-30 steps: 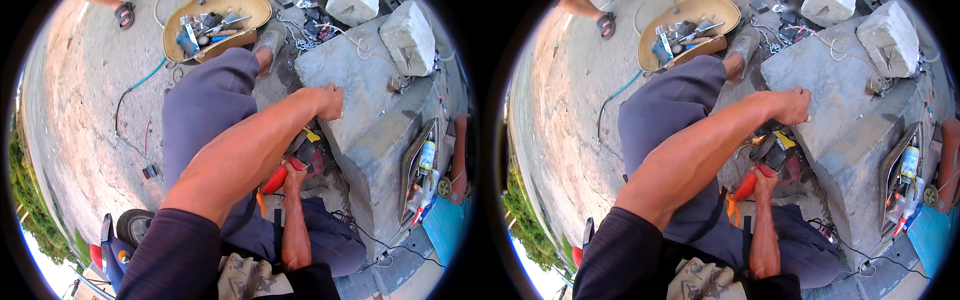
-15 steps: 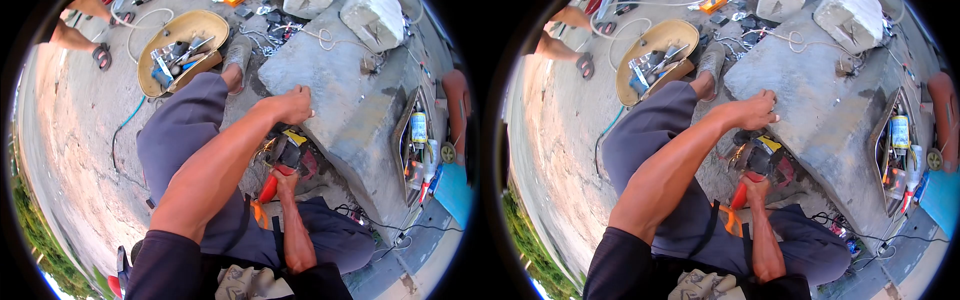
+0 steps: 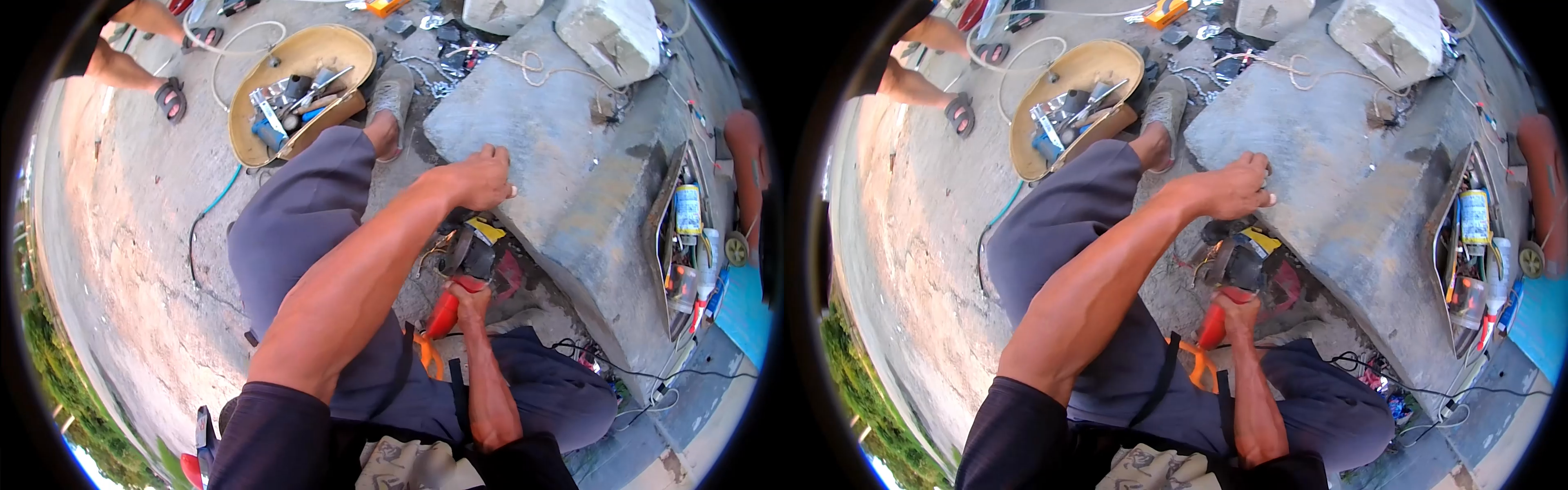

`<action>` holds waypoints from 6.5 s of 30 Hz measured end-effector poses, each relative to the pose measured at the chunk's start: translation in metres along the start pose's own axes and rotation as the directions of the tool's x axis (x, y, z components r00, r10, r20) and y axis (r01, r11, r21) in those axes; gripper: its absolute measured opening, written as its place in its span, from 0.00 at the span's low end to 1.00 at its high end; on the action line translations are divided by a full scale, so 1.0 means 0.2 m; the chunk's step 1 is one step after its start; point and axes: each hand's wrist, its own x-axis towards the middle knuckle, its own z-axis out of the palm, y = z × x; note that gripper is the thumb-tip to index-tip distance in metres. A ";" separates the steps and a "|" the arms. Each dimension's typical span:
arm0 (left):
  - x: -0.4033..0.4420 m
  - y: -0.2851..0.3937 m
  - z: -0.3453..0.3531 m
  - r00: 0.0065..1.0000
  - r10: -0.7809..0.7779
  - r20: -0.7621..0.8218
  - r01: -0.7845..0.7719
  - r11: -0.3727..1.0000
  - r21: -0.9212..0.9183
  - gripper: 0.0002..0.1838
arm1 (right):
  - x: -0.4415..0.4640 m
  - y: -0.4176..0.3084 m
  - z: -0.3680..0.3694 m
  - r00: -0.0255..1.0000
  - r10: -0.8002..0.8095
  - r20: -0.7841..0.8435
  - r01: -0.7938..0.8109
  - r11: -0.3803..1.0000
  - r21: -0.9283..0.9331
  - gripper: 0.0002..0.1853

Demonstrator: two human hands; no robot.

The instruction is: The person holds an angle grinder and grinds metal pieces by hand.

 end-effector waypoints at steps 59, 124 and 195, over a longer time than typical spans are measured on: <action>0.01 0.07 0.00 0.991 -0.132 0.011 0.132 0.991 0.028 0.40 | 0.00 -0.05 -0.02 0.997 0.000 0.072 -0.003 0.999 0.037 0.10; 0.00 0.07 -0.02 0.992 -0.120 0.038 0.118 0.992 0.046 0.41 | 0.01 -0.07 0.00 0.999 -0.016 0.049 0.012 0.996 0.085 0.09; 0.00 0.07 -0.02 0.992 -0.120 0.031 0.118 0.992 0.043 0.40 | 0.03 -0.05 0.00 0.998 -0.031 0.053 0.025 0.995 0.099 0.11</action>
